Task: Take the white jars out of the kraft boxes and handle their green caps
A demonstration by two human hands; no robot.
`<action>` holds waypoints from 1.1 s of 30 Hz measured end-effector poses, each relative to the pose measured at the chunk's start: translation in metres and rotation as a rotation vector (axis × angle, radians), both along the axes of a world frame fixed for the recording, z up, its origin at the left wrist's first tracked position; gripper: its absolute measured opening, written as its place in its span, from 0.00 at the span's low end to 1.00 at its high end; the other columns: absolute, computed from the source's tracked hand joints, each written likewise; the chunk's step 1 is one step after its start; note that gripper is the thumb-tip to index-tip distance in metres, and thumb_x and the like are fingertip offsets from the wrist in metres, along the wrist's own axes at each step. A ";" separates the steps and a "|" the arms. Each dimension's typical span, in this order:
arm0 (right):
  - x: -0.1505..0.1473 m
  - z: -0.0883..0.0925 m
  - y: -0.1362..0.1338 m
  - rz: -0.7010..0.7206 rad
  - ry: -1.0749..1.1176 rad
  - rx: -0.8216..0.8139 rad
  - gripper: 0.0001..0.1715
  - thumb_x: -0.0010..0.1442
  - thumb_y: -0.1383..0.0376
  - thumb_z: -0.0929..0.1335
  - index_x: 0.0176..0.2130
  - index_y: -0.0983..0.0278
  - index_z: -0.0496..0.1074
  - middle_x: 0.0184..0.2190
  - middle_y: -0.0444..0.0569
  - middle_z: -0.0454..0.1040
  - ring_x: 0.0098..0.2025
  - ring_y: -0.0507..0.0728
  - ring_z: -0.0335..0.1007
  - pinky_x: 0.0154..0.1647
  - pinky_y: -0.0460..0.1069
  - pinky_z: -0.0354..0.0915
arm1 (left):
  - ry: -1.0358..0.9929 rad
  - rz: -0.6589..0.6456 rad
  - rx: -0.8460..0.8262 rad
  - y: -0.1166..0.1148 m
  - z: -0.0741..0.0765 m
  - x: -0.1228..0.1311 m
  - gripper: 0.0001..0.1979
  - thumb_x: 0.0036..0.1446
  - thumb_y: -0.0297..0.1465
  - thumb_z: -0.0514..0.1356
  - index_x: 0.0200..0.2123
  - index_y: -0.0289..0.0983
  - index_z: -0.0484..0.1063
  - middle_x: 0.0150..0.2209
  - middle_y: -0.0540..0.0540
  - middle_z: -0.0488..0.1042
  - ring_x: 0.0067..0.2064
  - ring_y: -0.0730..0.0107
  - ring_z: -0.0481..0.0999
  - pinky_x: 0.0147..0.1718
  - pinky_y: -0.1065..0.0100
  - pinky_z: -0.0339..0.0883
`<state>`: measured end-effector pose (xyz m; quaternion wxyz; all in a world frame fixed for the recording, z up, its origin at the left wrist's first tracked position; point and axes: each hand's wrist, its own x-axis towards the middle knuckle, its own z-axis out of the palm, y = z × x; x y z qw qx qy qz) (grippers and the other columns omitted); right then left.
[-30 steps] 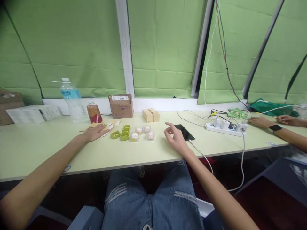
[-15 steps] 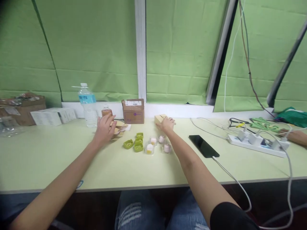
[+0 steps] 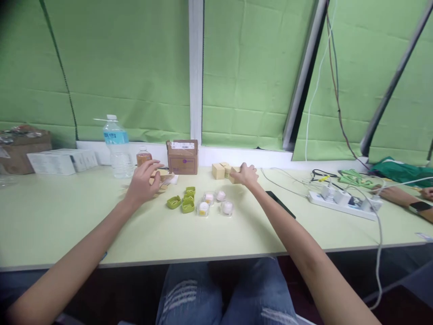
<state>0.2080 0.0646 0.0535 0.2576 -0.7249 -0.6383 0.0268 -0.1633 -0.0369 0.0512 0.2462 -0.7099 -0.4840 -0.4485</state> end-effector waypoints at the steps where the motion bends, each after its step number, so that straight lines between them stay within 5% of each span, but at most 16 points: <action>1: 0.008 0.000 -0.012 0.019 -0.006 0.000 0.35 0.56 0.42 0.69 0.53 0.61 0.66 0.53 0.61 0.66 0.56 0.70 0.65 0.50 0.60 0.65 | -0.017 -0.026 0.010 -0.004 0.003 0.008 0.16 0.65 0.30 0.50 0.51 0.36 0.73 0.56 0.37 0.73 0.60 0.55 0.72 0.60 0.53 0.64; 6: 0.025 -0.023 -0.057 0.117 -0.100 0.031 0.29 0.54 0.47 0.70 0.47 0.63 0.67 0.53 0.62 0.67 0.58 0.74 0.64 0.54 0.67 0.63 | -0.080 -0.261 0.185 -0.040 0.012 0.083 0.11 0.63 0.28 0.55 0.48 0.38 0.72 0.51 0.38 0.75 0.57 0.56 0.74 0.58 0.52 0.69; 10: 0.032 -0.031 -0.076 0.245 0.014 0.240 0.26 0.57 0.51 0.70 0.48 0.62 0.64 0.51 0.58 0.72 0.54 0.68 0.70 0.59 0.68 0.59 | -0.147 -0.444 0.253 -0.081 0.015 0.153 0.10 0.64 0.26 0.57 0.48 0.39 0.72 0.50 0.39 0.76 0.51 0.59 0.77 0.52 0.55 0.74; 13: 0.044 -0.023 -0.107 0.367 0.193 0.401 0.31 0.59 0.50 0.69 0.56 0.61 0.61 0.42 0.53 0.78 0.40 0.65 0.76 0.43 0.58 0.70 | -0.252 -0.530 0.055 -0.110 0.020 0.193 0.12 0.65 0.29 0.58 0.51 0.40 0.71 0.52 0.41 0.75 0.40 0.68 0.78 0.42 0.63 0.77; 16: 0.053 -0.021 -0.153 0.490 0.102 0.605 0.28 0.61 0.54 0.70 0.57 0.58 0.64 0.49 0.55 0.78 0.45 0.67 0.77 0.41 0.57 0.71 | -0.280 -0.579 -0.255 -0.127 0.019 0.220 0.20 0.63 0.37 0.63 0.58 0.44 0.70 0.57 0.41 0.73 0.42 0.66 0.78 0.34 0.66 0.77; 20: 0.047 -0.040 -0.192 0.638 -0.059 0.756 0.38 0.65 0.58 0.69 0.69 0.58 0.55 0.50 0.56 0.78 0.46 0.67 0.77 0.44 0.59 0.73 | -0.296 -0.604 -0.471 -0.126 -0.002 0.235 0.30 0.56 0.40 0.69 0.61 0.46 0.69 0.55 0.38 0.75 0.50 0.54 0.78 0.38 0.60 0.78; 24: 0.035 -0.058 -0.193 0.759 -0.116 0.895 0.46 0.69 0.62 0.65 0.75 0.58 0.37 0.52 0.56 0.78 0.45 0.65 0.77 0.46 0.61 0.71 | -0.443 -0.675 -0.603 -0.113 -0.022 0.237 0.28 0.56 0.38 0.68 0.59 0.44 0.68 0.47 0.39 0.78 0.44 0.55 0.81 0.36 0.60 0.77; 29: 0.039 -0.055 -0.183 0.648 -0.124 0.890 0.39 0.67 0.56 0.69 0.70 0.60 0.55 0.54 0.58 0.77 0.53 0.68 0.75 0.57 0.65 0.64 | -0.697 -0.771 -0.679 -0.105 -0.026 0.240 0.18 0.58 0.38 0.67 0.49 0.39 0.69 0.40 0.43 0.79 0.44 0.61 0.81 0.41 0.63 0.78; 33: 0.055 -0.053 -0.172 0.736 -0.060 0.681 0.24 0.66 0.52 0.70 0.56 0.59 0.68 0.49 0.55 0.79 0.50 0.66 0.77 0.48 0.58 0.70 | -0.807 -0.851 -0.710 -0.100 -0.035 0.241 0.21 0.56 0.39 0.69 0.48 0.39 0.68 0.44 0.42 0.78 0.44 0.62 0.82 0.40 0.62 0.80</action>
